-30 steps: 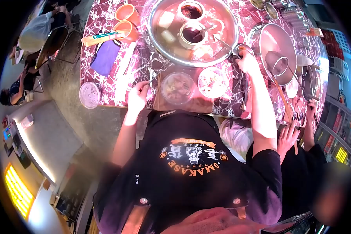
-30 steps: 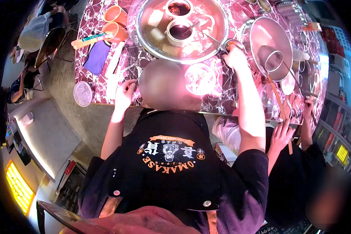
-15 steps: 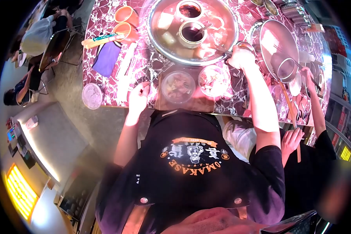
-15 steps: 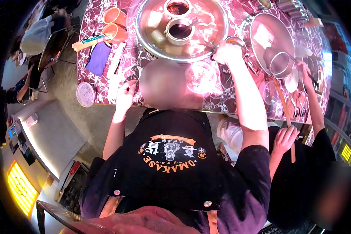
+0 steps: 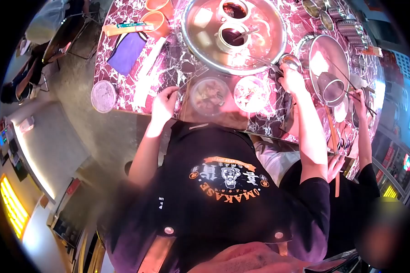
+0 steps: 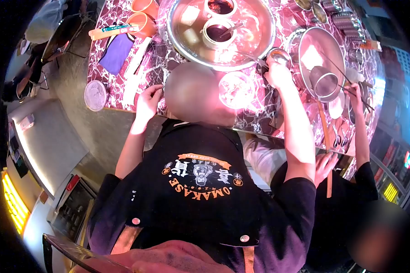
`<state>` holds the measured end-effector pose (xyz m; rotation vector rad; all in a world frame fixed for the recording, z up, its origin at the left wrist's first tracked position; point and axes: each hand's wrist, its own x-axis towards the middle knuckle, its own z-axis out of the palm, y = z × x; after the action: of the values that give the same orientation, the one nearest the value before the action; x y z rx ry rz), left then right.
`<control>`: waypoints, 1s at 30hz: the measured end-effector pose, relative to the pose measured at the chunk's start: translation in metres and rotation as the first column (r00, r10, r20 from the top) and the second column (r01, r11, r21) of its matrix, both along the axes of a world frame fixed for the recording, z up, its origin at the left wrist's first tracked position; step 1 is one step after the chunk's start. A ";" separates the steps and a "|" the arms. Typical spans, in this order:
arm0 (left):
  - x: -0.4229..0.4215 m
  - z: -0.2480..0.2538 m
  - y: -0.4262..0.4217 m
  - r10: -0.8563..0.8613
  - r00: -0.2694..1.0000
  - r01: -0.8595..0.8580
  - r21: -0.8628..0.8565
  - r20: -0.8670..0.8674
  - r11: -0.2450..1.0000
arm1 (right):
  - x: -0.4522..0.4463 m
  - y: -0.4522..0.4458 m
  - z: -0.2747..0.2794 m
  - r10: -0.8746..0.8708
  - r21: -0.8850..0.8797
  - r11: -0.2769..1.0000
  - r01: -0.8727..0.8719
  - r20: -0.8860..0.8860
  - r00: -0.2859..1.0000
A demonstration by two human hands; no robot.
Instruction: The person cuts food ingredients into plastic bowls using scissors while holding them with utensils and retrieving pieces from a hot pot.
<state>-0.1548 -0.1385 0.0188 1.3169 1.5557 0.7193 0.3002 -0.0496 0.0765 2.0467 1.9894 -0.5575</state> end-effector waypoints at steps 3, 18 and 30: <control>0.003 0.002 0.000 0.011 1.000 -0.011 0.001 -0.012 1.000 | 0.000 -0.006 0.001 -0.006 0.011 1.000 0.006 -0.035 0.999; -0.004 0.017 -0.001 0.014 0.999 -0.017 -0.068 -0.038 0.998 | -0.071 0.045 -0.009 0.246 -0.230 0.950 -0.212 0.132 0.960; -0.017 -0.001 -0.014 0.070 0.998 -0.069 -0.090 0.001 0.994 | -0.080 0.029 -0.023 0.092 -0.095 0.986 -0.138 -0.383 0.919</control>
<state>-0.1717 -0.1520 0.0181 1.1999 1.6189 0.6866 0.2200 -0.0204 0.0535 1.8420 2.1998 -1.0887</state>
